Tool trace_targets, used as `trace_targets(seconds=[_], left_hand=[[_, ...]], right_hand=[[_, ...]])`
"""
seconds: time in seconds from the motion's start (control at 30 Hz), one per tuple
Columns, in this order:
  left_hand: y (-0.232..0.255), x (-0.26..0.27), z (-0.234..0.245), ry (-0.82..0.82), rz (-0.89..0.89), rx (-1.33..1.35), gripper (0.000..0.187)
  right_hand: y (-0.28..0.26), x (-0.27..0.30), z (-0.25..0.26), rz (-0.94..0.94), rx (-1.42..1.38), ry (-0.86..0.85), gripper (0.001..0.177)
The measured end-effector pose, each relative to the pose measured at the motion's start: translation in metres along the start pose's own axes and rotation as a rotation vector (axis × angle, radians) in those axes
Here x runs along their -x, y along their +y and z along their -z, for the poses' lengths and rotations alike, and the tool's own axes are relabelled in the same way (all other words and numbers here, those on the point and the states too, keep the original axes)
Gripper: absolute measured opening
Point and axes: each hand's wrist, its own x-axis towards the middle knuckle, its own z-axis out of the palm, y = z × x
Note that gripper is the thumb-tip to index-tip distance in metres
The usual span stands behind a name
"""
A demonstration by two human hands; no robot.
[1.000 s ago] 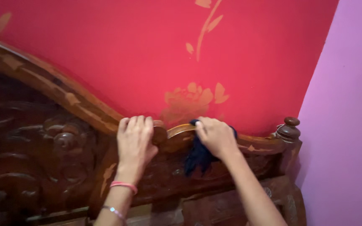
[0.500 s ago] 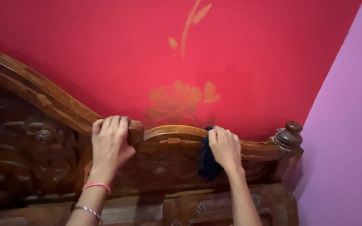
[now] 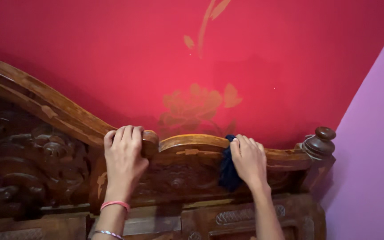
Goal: The person wipes a carved wooden headboard with a dark cloth, moving from the lower panels to the upper curved top and then to a nearby wooden cabinet. The person uses circular and back-and-forth motions to clean the surfaces.
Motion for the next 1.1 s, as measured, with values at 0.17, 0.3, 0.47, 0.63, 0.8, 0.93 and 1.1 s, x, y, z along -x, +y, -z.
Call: trace_targets(seconds=[0.17,0.3,0.47,0.63,0.8,0.93,1.1], left_hand=[[-0.006,0.002,0.003,-0.057,-0.012,-0.02,0.047],[-0.013,0.003,0.003,-0.105,-0.01,-0.025,0.047],[-0.019,0.004,0.004,-0.038,-0.037,0.053,0.054],[-0.027,0.005,0.002,-0.037,-0.067,0.069,0.052],[-0.041,0.011,0.0,-0.059,-0.134,0.213,0.064],[-0.033,0.008,0.003,-0.08,-0.108,0.128,0.056],[-0.028,0.013,-0.011,0.014,-0.078,0.035,0.04]], right_hand=[[0.001,0.001,-0.009,0.036,0.003,0.077,0.037],[0.02,0.002,-0.022,0.129,0.173,0.093,0.031],[0.029,0.003,-0.022,0.409,0.472,0.127,0.023],[0.017,-0.002,-0.023,0.053,0.262,-0.035,0.026],[-0.009,-0.002,-0.022,-0.254,0.065,-0.031,0.04],[-0.015,-0.006,-0.018,-0.232,0.04,0.001,0.04],[0.001,0.002,-0.026,0.001,0.206,0.037,0.03]])
